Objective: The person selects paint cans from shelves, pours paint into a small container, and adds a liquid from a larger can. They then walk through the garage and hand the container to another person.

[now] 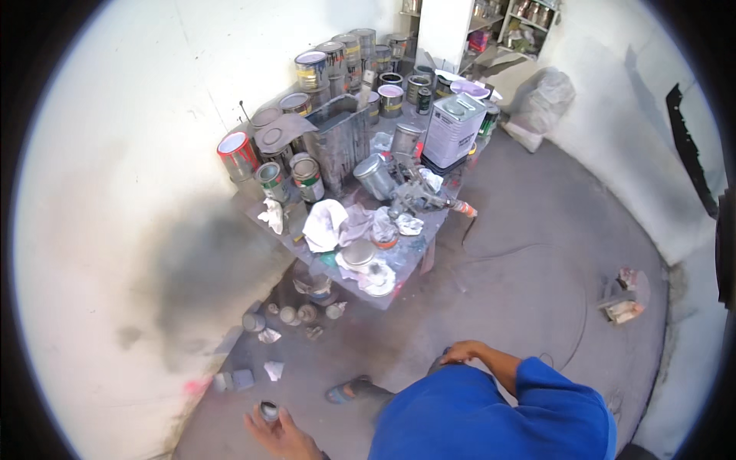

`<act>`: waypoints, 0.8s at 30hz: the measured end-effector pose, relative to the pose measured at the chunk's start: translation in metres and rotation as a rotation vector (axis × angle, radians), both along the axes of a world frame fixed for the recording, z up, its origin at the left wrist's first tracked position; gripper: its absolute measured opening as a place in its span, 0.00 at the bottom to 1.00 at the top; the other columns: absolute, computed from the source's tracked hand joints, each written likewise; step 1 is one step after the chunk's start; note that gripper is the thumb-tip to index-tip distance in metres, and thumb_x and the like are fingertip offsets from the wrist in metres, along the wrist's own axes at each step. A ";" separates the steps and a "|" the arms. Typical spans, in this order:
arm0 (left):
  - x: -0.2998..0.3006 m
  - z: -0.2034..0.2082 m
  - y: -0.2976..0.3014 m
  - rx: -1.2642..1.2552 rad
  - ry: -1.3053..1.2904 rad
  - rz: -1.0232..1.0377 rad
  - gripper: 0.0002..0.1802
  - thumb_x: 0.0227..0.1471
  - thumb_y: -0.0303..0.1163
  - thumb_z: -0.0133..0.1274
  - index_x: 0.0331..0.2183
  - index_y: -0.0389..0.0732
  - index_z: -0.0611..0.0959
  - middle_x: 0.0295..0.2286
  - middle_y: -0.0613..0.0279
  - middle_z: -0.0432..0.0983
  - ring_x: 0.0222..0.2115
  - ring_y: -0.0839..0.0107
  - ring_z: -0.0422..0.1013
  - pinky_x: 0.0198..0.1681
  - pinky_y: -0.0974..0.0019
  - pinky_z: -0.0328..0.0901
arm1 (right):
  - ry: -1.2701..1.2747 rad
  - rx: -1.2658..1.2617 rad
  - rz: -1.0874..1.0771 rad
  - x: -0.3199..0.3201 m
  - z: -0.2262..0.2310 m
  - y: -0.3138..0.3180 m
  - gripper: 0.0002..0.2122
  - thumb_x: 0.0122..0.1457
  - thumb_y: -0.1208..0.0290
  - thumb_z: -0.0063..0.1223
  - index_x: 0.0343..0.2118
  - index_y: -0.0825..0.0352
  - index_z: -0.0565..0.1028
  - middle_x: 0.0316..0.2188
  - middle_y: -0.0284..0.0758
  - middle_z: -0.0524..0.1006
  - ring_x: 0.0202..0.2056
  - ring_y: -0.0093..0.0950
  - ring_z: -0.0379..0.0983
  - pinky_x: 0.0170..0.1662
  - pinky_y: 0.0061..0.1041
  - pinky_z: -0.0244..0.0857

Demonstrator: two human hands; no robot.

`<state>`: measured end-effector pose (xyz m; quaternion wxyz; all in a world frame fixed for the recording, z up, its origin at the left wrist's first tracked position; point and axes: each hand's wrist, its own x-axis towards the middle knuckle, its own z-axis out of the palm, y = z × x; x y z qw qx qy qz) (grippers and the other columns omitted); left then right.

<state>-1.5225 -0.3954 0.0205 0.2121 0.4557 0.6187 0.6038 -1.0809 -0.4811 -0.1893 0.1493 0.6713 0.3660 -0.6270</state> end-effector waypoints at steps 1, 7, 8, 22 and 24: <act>0.027 0.003 -0.005 -0.063 -0.055 -0.015 0.43 0.49 0.18 0.60 0.62 0.30 0.57 0.51 0.46 0.72 0.42 0.65 0.73 0.43 0.68 0.69 | 0.056 0.010 -0.078 0.038 -0.002 -0.026 0.31 0.56 0.46 0.53 0.55 0.66 0.74 0.51 0.46 0.76 0.47 0.41 0.76 0.45 0.36 0.72; 0.212 0.034 -0.028 -0.118 -0.112 -0.171 0.41 0.49 0.18 0.61 0.61 0.33 0.61 0.52 0.52 0.73 0.39 0.73 0.73 0.39 0.73 0.68 | -0.369 0.394 -0.536 0.177 -0.009 -0.170 0.28 0.53 0.59 0.62 0.52 0.76 0.73 0.43 0.52 0.79 0.41 0.37 0.80 0.45 0.32 0.72; 0.238 0.042 -0.031 -0.118 -0.112 -0.220 0.40 0.48 0.18 0.61 0.61 0.33 0.61 0.52 0.52 0.73 0.38 0.73 0.73 0.39 0.73 0.68 | -0.301 0.435 -0.567 0.192 -0.005 -0.176 0.27 0.53 0.61 0.62 0.52 0.76 0.73 0.43 0.51 0.79 0.41 0.37 0.79 0.46 0.32 0.72; 0.487 0.060 0.030 -0.021 -0.271 -0.377 0.42 0.48 0.14 0.60 0.62 0.34 0.60 0.51 0.50 0.71 0.39 0.74 0.72 0.40 0.73 0.70 | -0.085 0.893 -0.587 0.374 0.095 -0.005 0.25 0.55 0.64 0.61 0.55 0.70 0.72 0.47 0.47 0.78 0.45 0.35 0.77 0.50 0.32 0.69; 0.520 0.060 0.052 -0.003 -0.253 -0.411 0.41 0.49 0.15 0.59 0.62 0.34 0.60 0.52 0.51 0.71 0.39 0.75 0.71 0.40 0.74 0.68 | -0.160 0.851 -0.633 0.422 0.075 -0.009 0.25 0.55 0.65 0.60 0.55 0.69 0.72 0.47 0.47 0.78 0.46 0.36 0.77 0.51 0.32 0.68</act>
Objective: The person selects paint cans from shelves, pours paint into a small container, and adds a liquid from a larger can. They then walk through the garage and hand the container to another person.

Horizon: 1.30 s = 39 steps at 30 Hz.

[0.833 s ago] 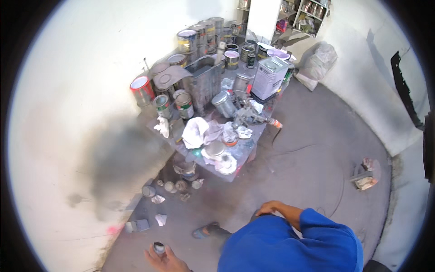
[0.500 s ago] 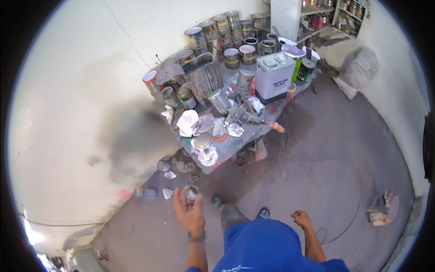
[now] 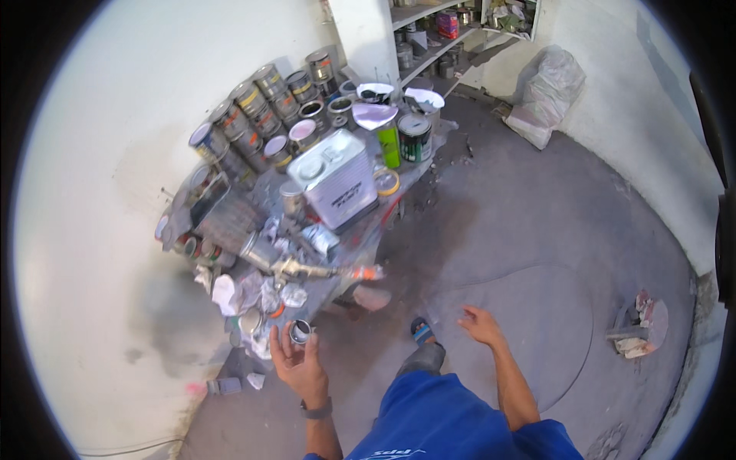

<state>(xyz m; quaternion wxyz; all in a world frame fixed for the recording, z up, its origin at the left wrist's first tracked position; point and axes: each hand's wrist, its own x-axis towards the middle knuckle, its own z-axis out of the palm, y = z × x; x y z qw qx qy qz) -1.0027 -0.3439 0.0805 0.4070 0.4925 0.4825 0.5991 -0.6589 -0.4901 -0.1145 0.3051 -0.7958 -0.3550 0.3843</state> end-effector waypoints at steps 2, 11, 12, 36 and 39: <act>0.034 0.005 0.020 -0.017 0.080 -0.004 0.40 0.50 0.15 0.58 0.62 0.34 0.60 0.52 0.51 0.71 0.38 0.76 0.70 0.39 0.75 0.67 | 0.033 -0.109 -0.151 0.057 -0.036 -0.037 0.26 0.55 0.64 0.60 0.55 0.69 0.72 0.48 0.46 0.78 0.48 0.37 0.76 0.52 0.32 0.68; 0.156 0.047 0.086 0.031 0.145 0.069 0.41 0.49 0.16 0.59 0.62 0.34 0.61 0.51 0.54 0.72 0.36 0.80 0.67 0.39 0.76 0.65 | -0.491 -0.688 0.466 0.124 -0.207 -0.311 0.19 0.62 0.59 0.42 0.36 0.69 0.80 0.37 0.46 0.80 0.42 0.42 0.76 0.49 0.43 0.67; 0.169 0.049 0.089 0.045 0.152 0.085 0.41 0.49 0.16 0.59 0.62 0.34 0.61 0.51 0.54 0.72 0.36 0.80 0.67 0.39 0.76 0.65 | -0.473 -0.742 0.498 0.123 -0.209 -0.315 0.19 0.63 0.58 0.42 0.36 0.69 0.80 0.36 0.44 0.81 0.41 0.41 0.76 0.49 0.43 0.67; 0.432 0.085 -0.026 -0.022 0.253 0.863 0.39 0.52 0.27 0.60 0.62 0.37 0.62 0.51 0.54 0.72 0.34 0.79 0.70 0.27 0.78 0.61 | -0.478 -0.168 0.414 0.569 -0.151 0.181 0.20 0.56 0.62 0.51 0.48 0.68 0.76 0.48 0.49 0.76 0.51 0.45 0.72 0.56 0.42 0.63; 0.441 0.088 -0.055 -0.075 0.275 0.959 0.36 0.53 0.23 0.58 0.61 0.34 0.62 0.47 0.49 0.75 0.38 0.68 0.73 0.37 0.68 0.67 | -0.330 -0.451 0.902 0.461 -0.159 0.209 0.16 0.61 0.60 0.47 0.45 0.62 0.79 0.51 0.41 0.76 0.56 0.40 0.67 0.59 0.41 0.61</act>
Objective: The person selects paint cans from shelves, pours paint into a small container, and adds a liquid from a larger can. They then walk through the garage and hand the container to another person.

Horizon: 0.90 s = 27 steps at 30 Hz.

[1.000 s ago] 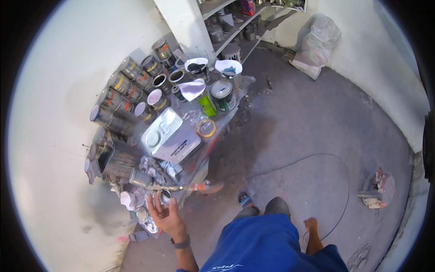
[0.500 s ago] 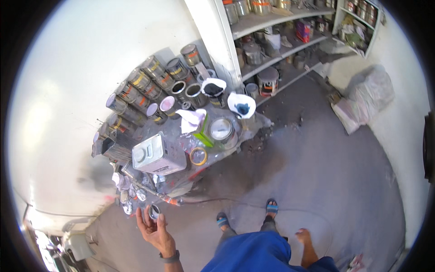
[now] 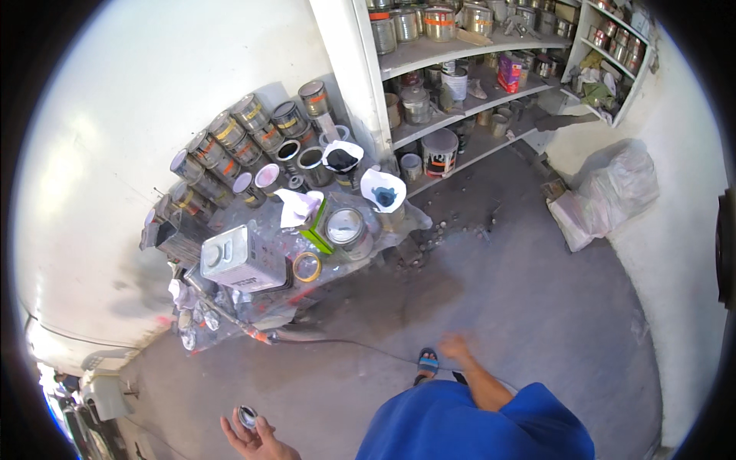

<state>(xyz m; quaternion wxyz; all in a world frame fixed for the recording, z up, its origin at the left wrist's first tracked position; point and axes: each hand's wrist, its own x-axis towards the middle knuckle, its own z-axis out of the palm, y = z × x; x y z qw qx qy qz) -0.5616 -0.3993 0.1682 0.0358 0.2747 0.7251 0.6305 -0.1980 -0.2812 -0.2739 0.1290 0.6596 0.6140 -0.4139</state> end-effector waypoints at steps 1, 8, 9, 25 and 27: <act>0.004 0.001 -0.011 -0.042 0.014 0.022 0.35 0.54 0.23 0.57 0.60 0.32 0.62 0.46 0.46 0.76 0.40 0.63 0.75 0.42 0.63 0.70 | 0.129 0.139 0.124 -0.034 0.007 -0.003 0.16 0.61 0.58 0.48 0.46 0.61 0.79 0.50 0.39 0.76 0.56 0.39 0.68 0.58 0.39 0.62; 0.023 -0.002 -0.072 -0.042 -0.011 0.217 0.37 0.51 0.24 0.60 0.60 0.33 0.64 0.45 0.45 0.76 0.40 0.60 0.75 0.37 0.65 0.70 | 0.409 -0.075 0.461 -0.134 0.083 -0.007 0.24 0.59 0.58 0.51 0.57 0.61 0.70 0.48 0.41 0.78 0.51 0.42 0.72 0.54 0.38 0.66; 0.022 -0.001 -0.078 -0.032 -0.005 0.220 0.37 0.51 0.24 0.60 0.60 0.33 0.64 0.45 0.45 0.76 0.40 0.60 0.75 0.37 0.65 0.70 | 0.344 -0.020 0.422 -0.130 0.084 -0.008 0.23 0.58 0.57 0.51 0.56 0.62 0.71 0.47 0.43 0.78 0.50 0.43 0.73 0.53 0.39 0.67; -0.011 -0.031 -0.165 0.158 -0.103 0.138 0.42 0.47 0.16 0.58 0.62 0.35 0.60 0.52 0.51 0.71 0.41 0.69 0.73 0.37 0.72 0.70 | -0.031 -0.129 -0.086 0.098 -0.012 -0.188 0.20 0.53 0.55 0.53 0.35 0.70 0.81 0.36 0.49 0.80 0.40 0.46 0.78 0.45 0.38 0.70; -0.004 -0.036 -0.185 0.151 -0.017 0.191 0.41 0.46 0.14 0.59 0.61 0.35 0.62 0.50 0.50 0.73 0.40 0.71 0.73 0.36 0.72 0.71 | 0.034 -0.019 0.201 0.106 -0.014 -0.190 0.20 0.60 0.56 0.47 0.47 0.66 0.79 0.40 0.49 0.80 0.45 0.44 0.76 0.45 0.42 0.68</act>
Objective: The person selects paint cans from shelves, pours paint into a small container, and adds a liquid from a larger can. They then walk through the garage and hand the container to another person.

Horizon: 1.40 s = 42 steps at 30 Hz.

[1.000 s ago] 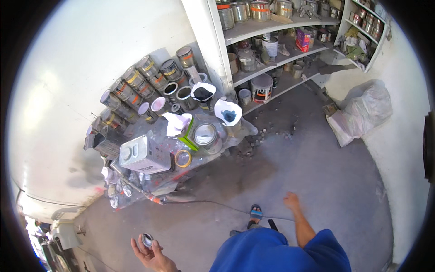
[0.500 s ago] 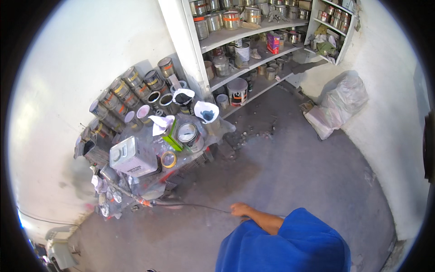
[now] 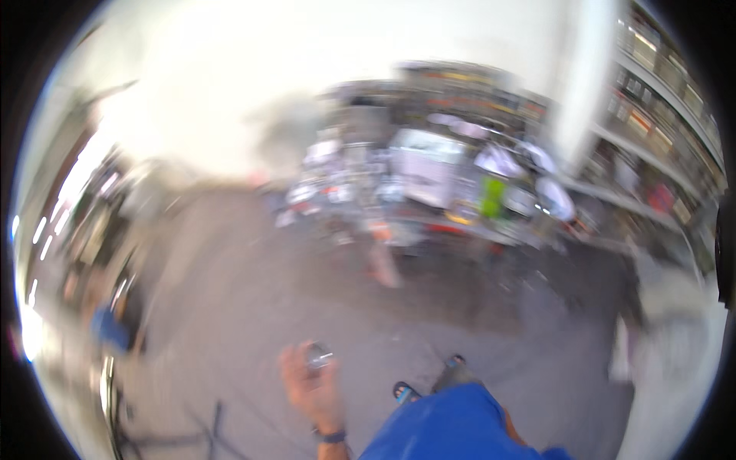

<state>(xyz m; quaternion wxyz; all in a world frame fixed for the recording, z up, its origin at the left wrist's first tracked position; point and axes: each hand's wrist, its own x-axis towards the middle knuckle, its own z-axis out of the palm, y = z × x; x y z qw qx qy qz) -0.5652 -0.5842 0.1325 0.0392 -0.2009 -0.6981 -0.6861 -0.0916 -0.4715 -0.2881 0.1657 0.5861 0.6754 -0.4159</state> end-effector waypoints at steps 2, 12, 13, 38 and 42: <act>0.009 -0.003 -0.019 -0.167 0.144 0.087 0.41 0.44 0.13 0.60 0.59 0.37 0.64 0.48 0.51 0.75 0.39 0.73 0.75 0.34 0.72 0.72 | 0.047 0.000 0.033 -0.004 0.002 0.025 0.19 0.59 0.59 0.48 0.46 0.66 0.78 0.38 0.48 0.80 0.42 0.42 0.76 0.43 0.42 0.69; 0.045 0.006 -0.066 -0.010 0.060 0.476 0.41 0.47 0.17 0.62 0.60 0.32 0.63 0.48 0.52 0.76 0.29 0.80 0.74 0.31 0.77 0.70 | 0.340 -0.011 0.056 -0.144 0.038 0.263 0.11 0.56 0.71 0.53 0.41 0.67 0.77 0.29 0.42 0.78 0.28 0.34 0.76 0.28 0.38 0.70; 0.050 0.005 -0.067 -0.033 0.056 0.512 0.40 0.47 0.17 0.62 0.60 0.32 0.63 0.48 0.52 0.76 0.30 0.80 0.74 0.31 0.77 0.70 | 0.413 -0.046 -0.001 -0.163 0.040 0.284 0.10 0.56 0.72 0.53 0.40 0.67 0.77 0.28 0.41 0.78 0.27 0.33 0.76 0.27 0.38 0.70; 0.124 0.010 0.110 0.058 0.014 0.576 0.39 0.48 0.14 0.59 0.60 0.32 0.60 0.50 0.44 0.72 0.39 0.73 0.75 0.37 0.74 0.73 | 0.370 0.170 0.455 -0.106 -0.009 0.421 0.16 0.56 0.62 0.62 0.44 0.66 0.78 0.24 0.36 0.79 0.22 0.25 0.74 0.23 0.27 0.68; 0.113 0.014 0.114 0.041 0.062 0.581 0.38 0.47 0.18 0.63 0.58 0.30 0.65 0.49 0.49 0.74 0.34 0.77 0.75 0.34 0.75 0.72 | 0.346 0.028 0.228 -0.116 -0.006 0.416 0.16 0.56 0.62 0.61 0.43 0.67 0.79 0.25 0.39 0.80 0.24 0.27 0.75 0.27 0.30 0.70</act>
